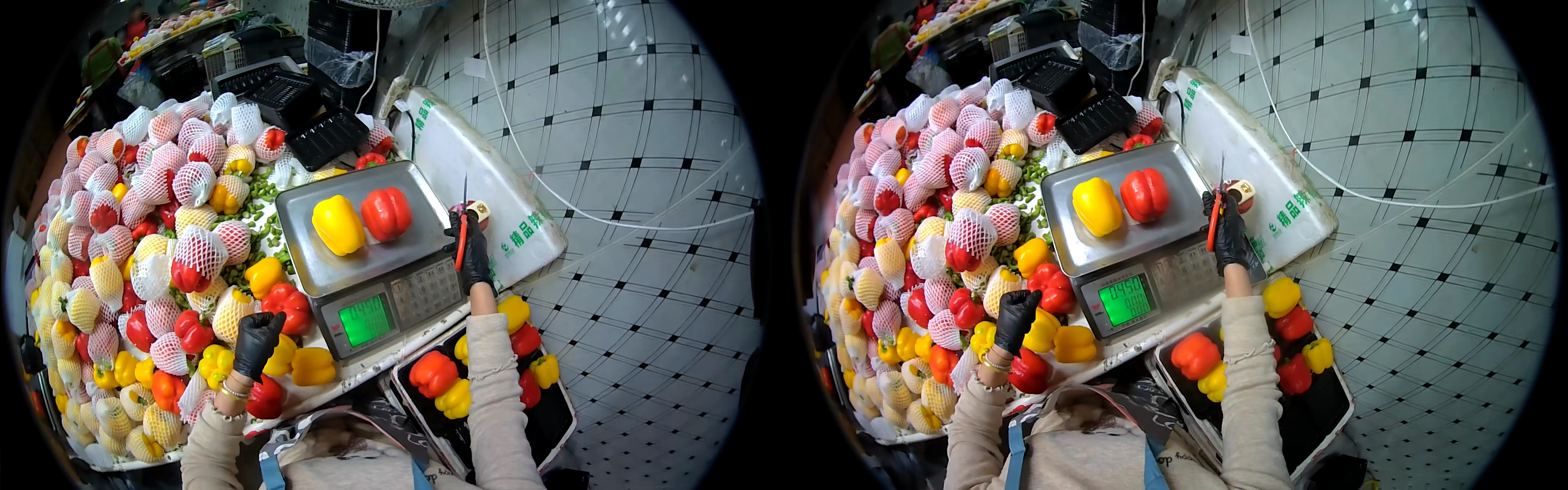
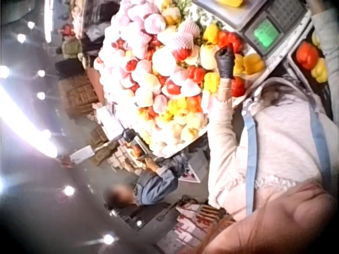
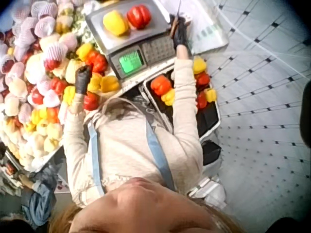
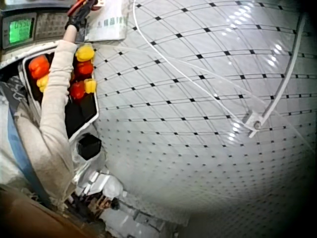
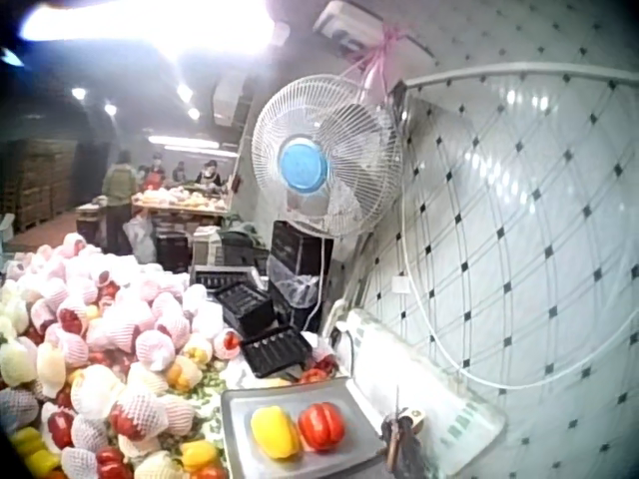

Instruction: The person repeatedly picks bell peppers from a large pile, uses scissors to trim the stems, and places the peppers on a digital scale. The person handles red and yellow bell peppers one at a time, trimming each before weighing.

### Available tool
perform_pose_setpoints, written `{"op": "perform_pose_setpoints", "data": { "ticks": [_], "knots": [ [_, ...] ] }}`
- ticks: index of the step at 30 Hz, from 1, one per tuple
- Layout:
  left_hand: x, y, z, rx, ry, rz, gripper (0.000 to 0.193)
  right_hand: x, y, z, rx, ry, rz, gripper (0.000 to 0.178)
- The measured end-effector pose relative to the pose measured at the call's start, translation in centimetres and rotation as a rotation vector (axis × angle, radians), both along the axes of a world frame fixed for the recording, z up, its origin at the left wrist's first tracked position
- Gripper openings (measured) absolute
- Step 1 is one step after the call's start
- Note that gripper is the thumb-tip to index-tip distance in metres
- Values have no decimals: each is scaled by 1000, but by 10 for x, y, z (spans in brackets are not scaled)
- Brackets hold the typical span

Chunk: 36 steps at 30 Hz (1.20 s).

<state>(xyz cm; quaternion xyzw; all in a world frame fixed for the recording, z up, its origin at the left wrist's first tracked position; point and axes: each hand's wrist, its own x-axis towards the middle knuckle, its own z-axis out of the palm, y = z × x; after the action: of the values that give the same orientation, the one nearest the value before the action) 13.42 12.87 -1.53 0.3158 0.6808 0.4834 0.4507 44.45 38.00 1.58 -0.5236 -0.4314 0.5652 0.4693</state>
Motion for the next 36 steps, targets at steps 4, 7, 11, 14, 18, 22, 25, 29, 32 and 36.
{"op": "perform_pose_setpoints", "data": {
  "ticks": [4, 7, 11, 14, 18, 22, 25, 29, 32, 36],
  "knots": [
    [1, 22, -10, 161, 185, 5, 31, 8, -6, 1, 64, -78, 44, 36],
    [8, 46, -5, 268, 224, 44, 22, -2, 3, -12, 233, -423, 85, 33],
    [23, 95, 16, 520, 502, -89, 42, -24, 19, -17, 392, -685, 109, 39],
    [49, 143, 35, 591, 929, -148, 88, -58, 28, -3, 543, -682, 237, 45],
    [69, 191, 25, 294, 966, -340, 93, -103, 38, -27, 545, -796, 66, 36],
    [30, 200, 4, 663, 1158, -335, 92, -121, 38, -41, 535, -764, 41, 47],
    [62, 186, 27, 734, 971, -546, 91, -71, -8, -27, 739, -820, -130, 54],
    [169, 136, 76, 762, 684, -790, 89, 90, -110, 30, 677, -602, -158, 47],
    [261, 98, 73, 886, 510, -1198, 92, 205, -221, 35, 225, -606, -204, 71],
    [338, 27, 31, 829, 439, -1449, 97, 281, -327, -6, 154, -844, -276, 91]
  ]
}}
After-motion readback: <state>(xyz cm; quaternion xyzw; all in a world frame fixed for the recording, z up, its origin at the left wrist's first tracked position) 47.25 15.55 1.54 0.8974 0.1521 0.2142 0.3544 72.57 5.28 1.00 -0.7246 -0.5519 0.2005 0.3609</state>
